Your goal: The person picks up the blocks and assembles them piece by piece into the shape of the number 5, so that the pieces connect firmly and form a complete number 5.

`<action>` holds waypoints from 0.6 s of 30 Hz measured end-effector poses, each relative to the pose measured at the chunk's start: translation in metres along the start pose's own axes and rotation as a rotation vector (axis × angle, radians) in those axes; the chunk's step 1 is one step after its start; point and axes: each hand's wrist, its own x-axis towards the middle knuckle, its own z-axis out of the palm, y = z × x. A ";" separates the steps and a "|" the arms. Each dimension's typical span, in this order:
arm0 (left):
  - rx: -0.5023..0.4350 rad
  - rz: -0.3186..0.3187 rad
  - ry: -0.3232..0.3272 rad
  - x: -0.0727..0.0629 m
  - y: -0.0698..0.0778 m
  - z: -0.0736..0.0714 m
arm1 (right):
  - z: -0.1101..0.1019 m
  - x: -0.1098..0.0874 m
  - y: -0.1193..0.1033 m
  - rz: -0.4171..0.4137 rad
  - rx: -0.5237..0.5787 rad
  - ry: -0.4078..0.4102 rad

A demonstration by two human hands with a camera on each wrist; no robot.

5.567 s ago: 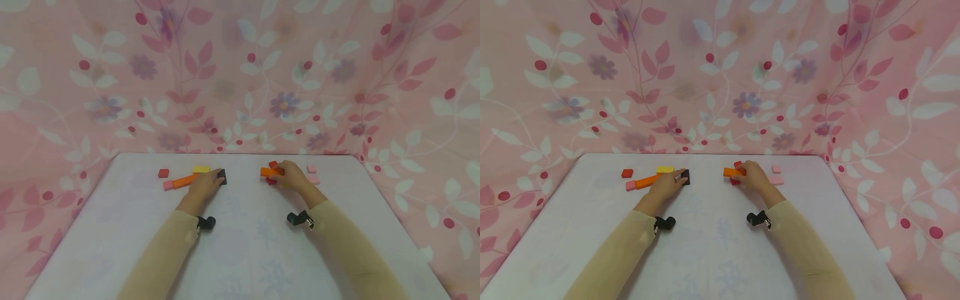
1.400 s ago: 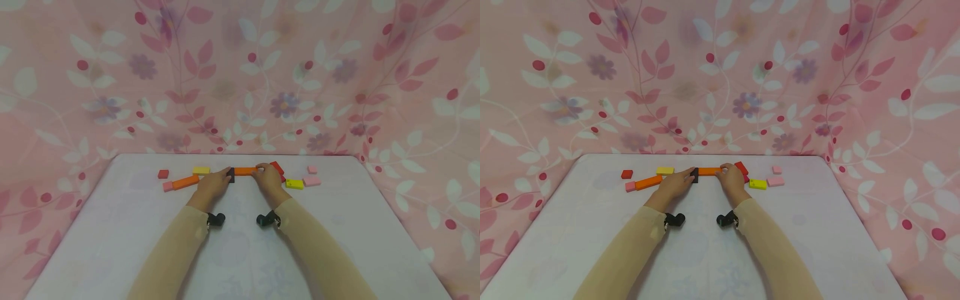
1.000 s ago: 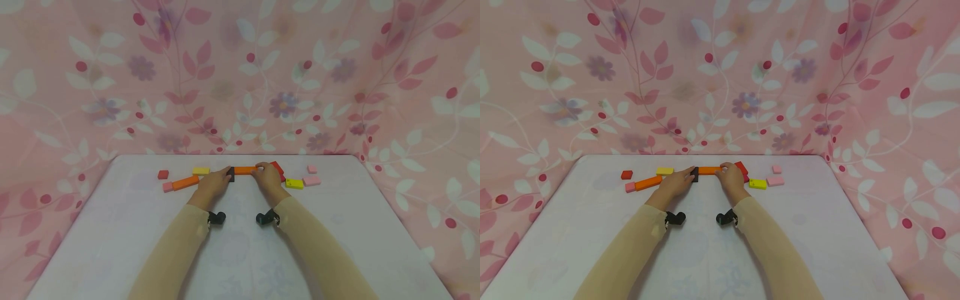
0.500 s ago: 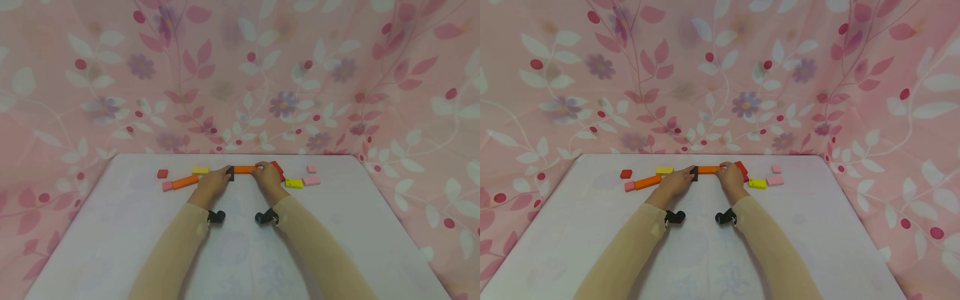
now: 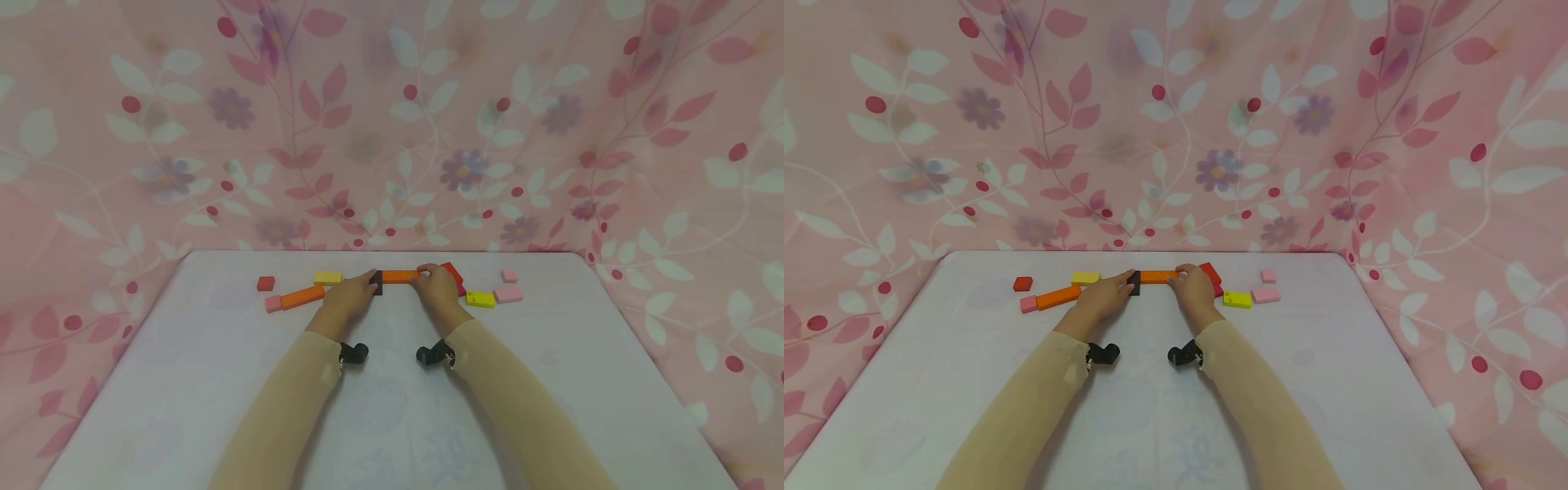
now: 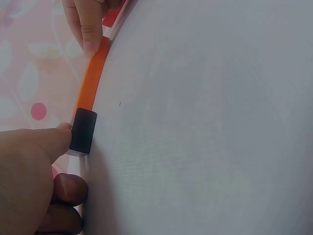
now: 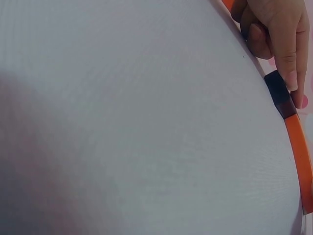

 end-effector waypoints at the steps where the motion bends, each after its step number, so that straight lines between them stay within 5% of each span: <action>1: -0.002 -0.002 -0.001 -0.001 0.000 0.000 | 0.000 0.001 0.000 0.000 -0.003 0.004; 13: -0.026 -0.026 -0.012 -0.004 0.001 0.000 | -0.002 0.001 0.003 -0.017 0.043 0.011; 18: -0.028 -0.014 -0.001 -0.003 0.002 -0.002 | -0.020 -0.002 0.003 -0.113 -0.003 0.045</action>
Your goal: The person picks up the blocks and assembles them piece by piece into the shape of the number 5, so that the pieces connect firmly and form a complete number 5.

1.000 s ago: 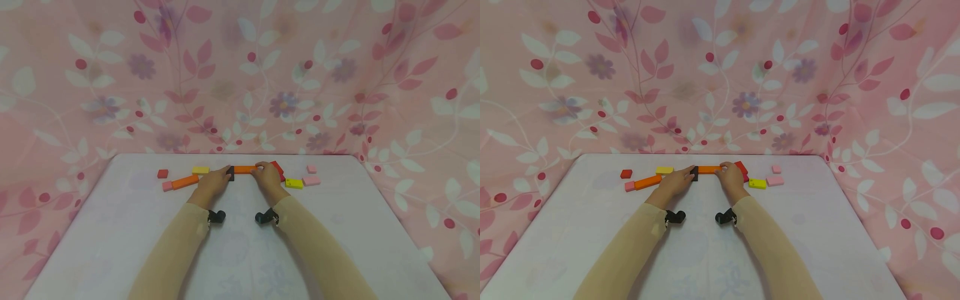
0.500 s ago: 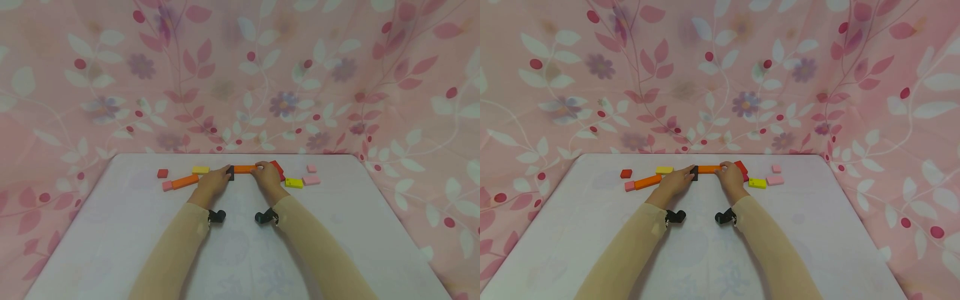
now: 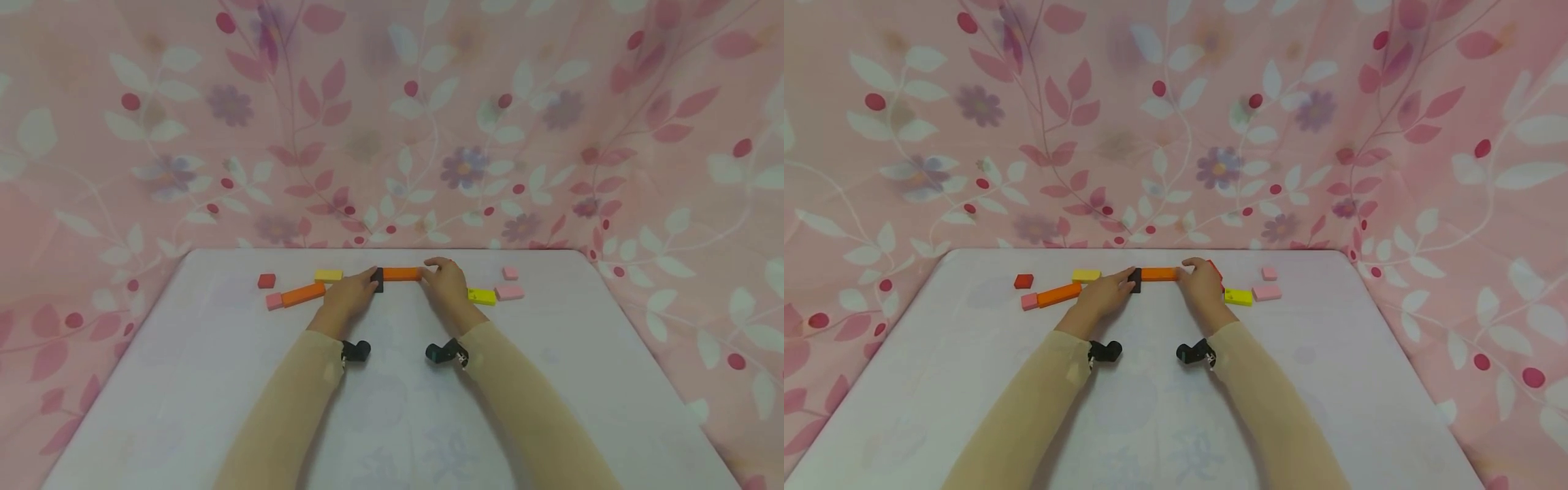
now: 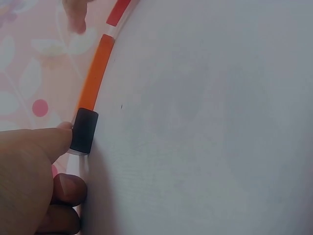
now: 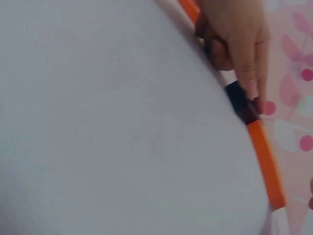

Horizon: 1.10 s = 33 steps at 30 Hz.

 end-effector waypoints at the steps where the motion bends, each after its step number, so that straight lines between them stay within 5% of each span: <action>1: -0.002 0.001 0.002 0.000 0.000 0.000 | -0.005 -0.001 -0.001 -0.016 -0.018 0.006; 19: -0.009 -0.016 0.004 -0.001 0.000 0.002 | -0.059 -0.018 0.026 -0.065 -0.184 0.030; 33: 0.033 0.021 0.008 0.001 0.001 -0.002 | -0.060 -0.027 0.036 0.113 -0.262 -0.029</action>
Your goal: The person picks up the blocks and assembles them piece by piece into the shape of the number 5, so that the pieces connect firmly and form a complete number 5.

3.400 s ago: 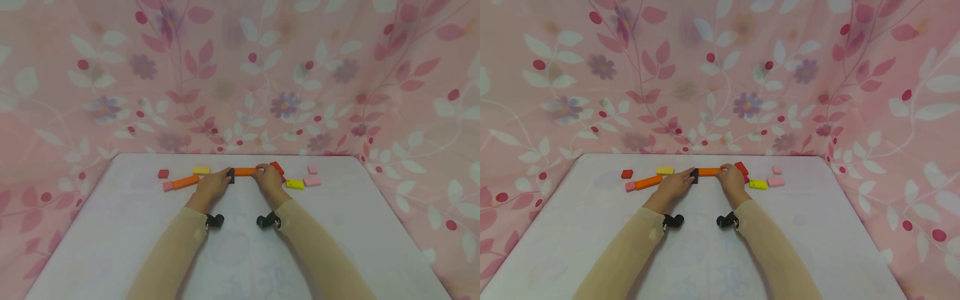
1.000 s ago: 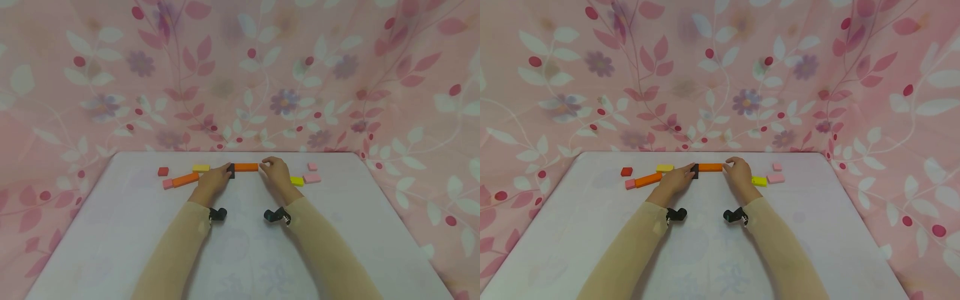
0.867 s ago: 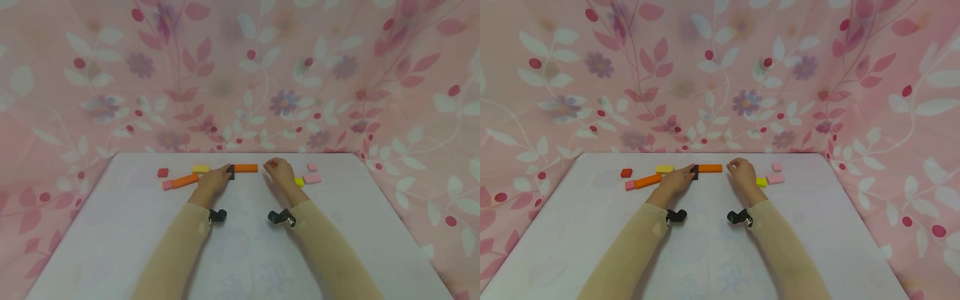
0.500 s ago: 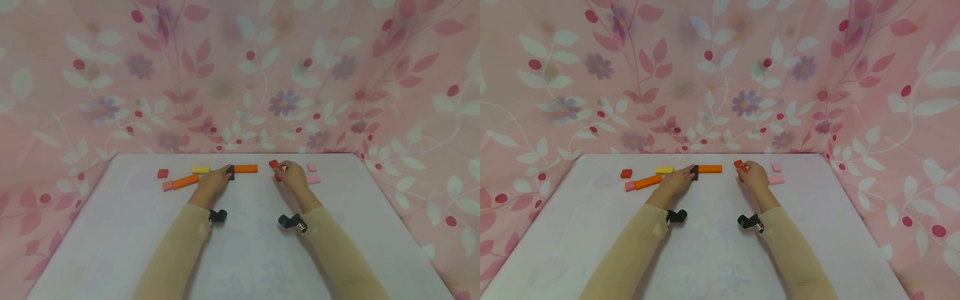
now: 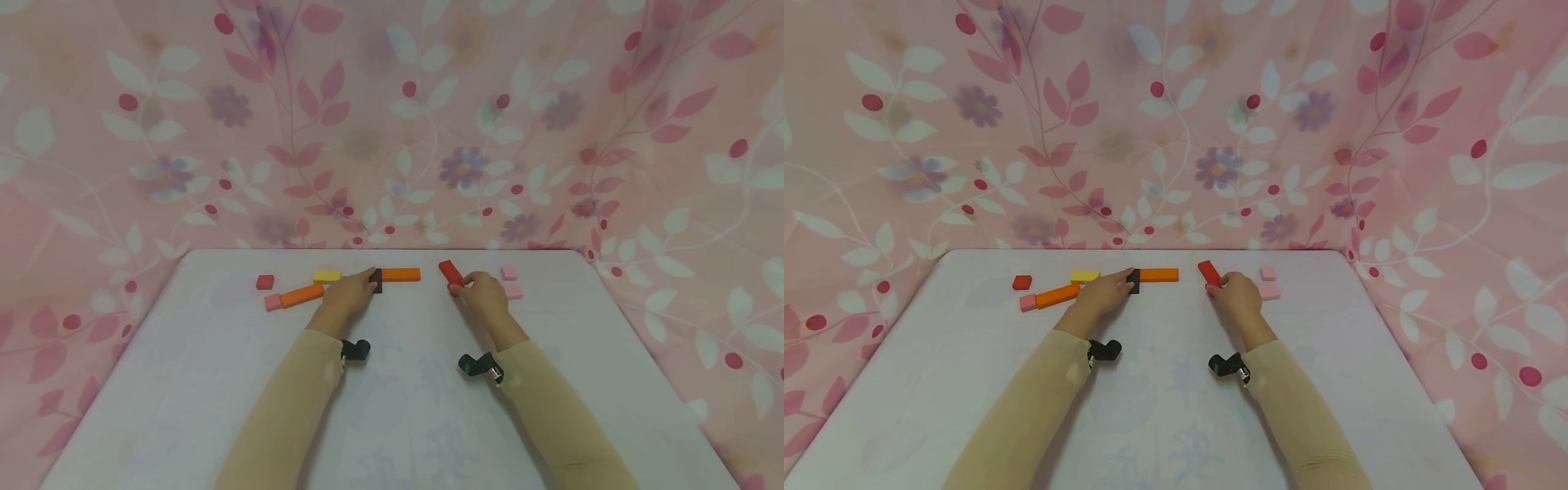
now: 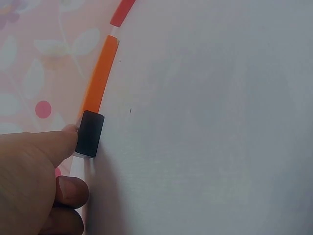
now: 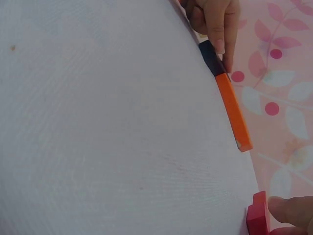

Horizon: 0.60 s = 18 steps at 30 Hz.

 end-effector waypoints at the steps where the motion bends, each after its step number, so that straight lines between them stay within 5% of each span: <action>1: 0.002 0.004 0.001 0.000 0.000 0.000 | 0.000 0.000 0.000 0.013 0.005 -0.008; 8: 0.001 0.005 0.001 0.000 0.001 -0.001 | 0.005 -0.004 -0.004 0.023 0.015 -0.025; 18: 0.009 0.001 -0.006 0.004 -0.001 0.001 | 0.019 0.005 -0.020 -0.147 -0.069 -0.109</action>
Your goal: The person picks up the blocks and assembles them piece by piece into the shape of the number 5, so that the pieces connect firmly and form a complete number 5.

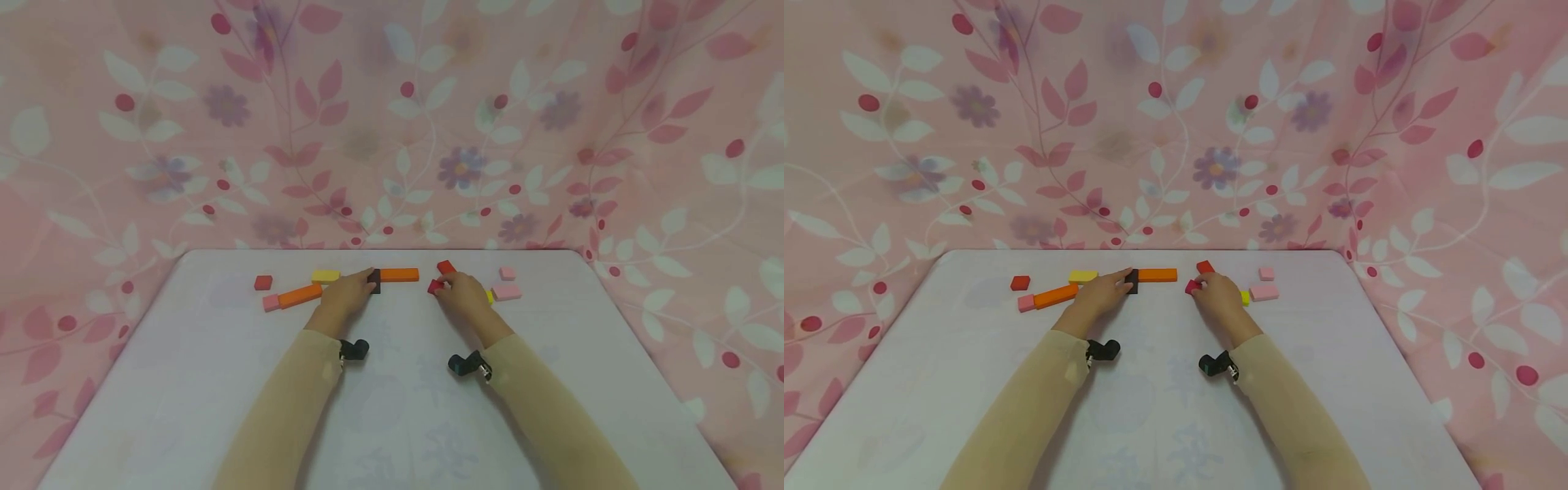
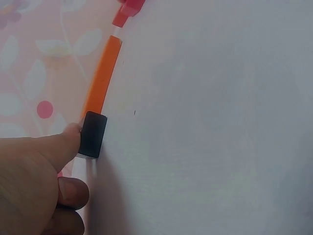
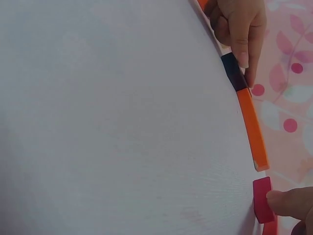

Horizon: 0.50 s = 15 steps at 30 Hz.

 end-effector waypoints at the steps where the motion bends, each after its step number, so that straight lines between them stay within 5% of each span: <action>1: 0.001 -0.001 -0.001 0.000 0.000 0.000 | 0.001 0.002 -0.001 -0.009 -0.002 -0.002; 15: -0.030 -0.007 -0.020 -0.002 0.001 -0.002 | -0.002 0.026 -0.008 -0.037 0.046 -0.042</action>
